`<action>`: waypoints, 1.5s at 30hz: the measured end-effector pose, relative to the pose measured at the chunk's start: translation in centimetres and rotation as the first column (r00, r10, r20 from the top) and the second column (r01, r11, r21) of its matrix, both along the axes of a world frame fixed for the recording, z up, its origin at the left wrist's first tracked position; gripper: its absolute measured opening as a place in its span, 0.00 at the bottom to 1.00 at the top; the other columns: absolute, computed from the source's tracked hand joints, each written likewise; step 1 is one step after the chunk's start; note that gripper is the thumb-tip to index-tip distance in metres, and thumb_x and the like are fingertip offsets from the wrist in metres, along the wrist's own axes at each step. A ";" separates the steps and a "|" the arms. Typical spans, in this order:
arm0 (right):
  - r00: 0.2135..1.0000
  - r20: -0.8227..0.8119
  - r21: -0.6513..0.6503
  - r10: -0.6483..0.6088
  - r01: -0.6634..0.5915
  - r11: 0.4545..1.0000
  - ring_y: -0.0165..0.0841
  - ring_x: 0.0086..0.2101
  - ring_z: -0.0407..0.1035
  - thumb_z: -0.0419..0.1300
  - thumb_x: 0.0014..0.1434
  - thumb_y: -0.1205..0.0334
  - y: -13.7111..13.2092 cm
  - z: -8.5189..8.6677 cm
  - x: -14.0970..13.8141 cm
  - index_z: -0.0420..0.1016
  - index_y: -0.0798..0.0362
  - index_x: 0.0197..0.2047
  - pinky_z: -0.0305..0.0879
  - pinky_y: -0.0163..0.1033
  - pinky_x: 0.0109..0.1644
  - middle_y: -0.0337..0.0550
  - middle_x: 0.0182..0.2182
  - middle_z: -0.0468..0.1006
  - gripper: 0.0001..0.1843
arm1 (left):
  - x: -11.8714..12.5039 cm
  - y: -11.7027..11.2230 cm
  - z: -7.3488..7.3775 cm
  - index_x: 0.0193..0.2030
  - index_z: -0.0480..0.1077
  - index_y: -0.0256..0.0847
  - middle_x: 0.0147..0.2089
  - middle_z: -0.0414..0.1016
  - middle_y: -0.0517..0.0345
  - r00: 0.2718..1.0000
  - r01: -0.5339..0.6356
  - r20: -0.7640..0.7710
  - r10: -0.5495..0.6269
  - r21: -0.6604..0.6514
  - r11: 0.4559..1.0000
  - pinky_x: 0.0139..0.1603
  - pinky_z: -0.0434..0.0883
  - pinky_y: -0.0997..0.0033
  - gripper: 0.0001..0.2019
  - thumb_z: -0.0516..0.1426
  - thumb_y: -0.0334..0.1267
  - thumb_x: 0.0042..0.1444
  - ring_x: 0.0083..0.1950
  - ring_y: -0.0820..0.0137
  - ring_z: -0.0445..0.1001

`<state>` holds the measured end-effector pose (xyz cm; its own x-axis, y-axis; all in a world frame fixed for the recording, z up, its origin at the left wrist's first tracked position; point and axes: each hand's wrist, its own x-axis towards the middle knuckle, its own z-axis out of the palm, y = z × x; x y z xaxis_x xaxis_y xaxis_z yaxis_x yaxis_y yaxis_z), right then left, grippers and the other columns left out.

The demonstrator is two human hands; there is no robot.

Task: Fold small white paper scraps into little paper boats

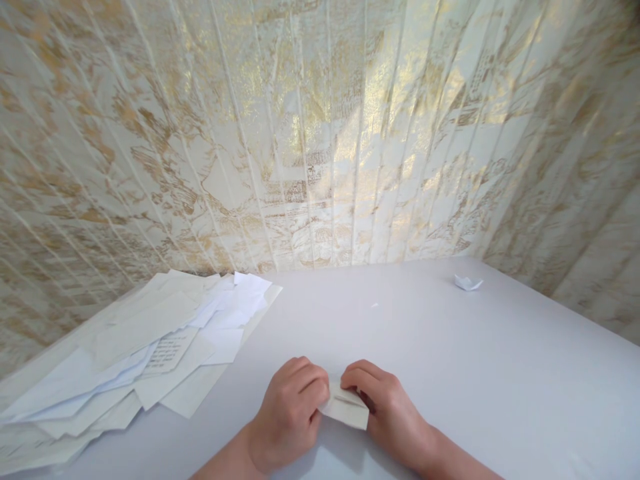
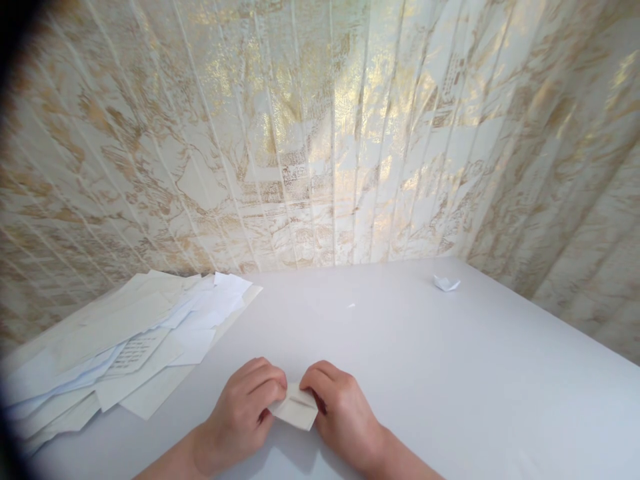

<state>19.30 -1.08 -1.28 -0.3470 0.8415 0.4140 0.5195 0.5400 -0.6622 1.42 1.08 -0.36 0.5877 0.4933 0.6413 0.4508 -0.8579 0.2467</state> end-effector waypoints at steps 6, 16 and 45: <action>0.989 0.076 -0.018 0.127 -0.126 0.992 0.32 0.39 0.65 0.46 0.44 0.83 0.2 0.7 0.8 0.70 0.53 0.37 0.62 0.35 0.43 0.45 0.36 0.72 0.22 | 0.3 0.1 -0.2 0.26 0.63 0.39 0.29 0.66 0.57 0.922 -0.151 -0.358 0.147 0.016 0.988 0.30 0.61 0.70 0.12 0.46 0.19 0.47 0.30 0.69 0.61; 0.939 0.234 0.014 0.250 -0.260 0.965 0.39 0.41 0.63 0.59 0.49 0.55 -0.1 1.7 1.3 0.69 0.55 0.41 0.56 0.44 0.48 0.48 0.38 0.72 0.17 | -0.5 -0.8 2.7 0.40 0.65 0.43 0.42 0.63 0.57 0.935 -0.168 -0.351 -0.057 -0.578 0.799 0.47 0.63 0.69 0.18 0.57 0.28 0.39 0.44 0.67 0.63; 0.961 0.275 0.054 -0.001 -0.015 0.998 0.34 0.36 0.64 0.53 0.51 0.71 -1.6 0.9 -0.6 0.67 0.54 0.30 0.58 0.39 0.42 0.43 0.31 0.71 0.04 | -1.0 0.1 2.4 0.31 0.70 0.43 0.35 0.68 0.62 0.945 -0.108 -0.316 -0.080 -0.533 0.839 0.40 0.63 0.77 0.12 0.52 0.23 0.43 0.37 0.74 0.67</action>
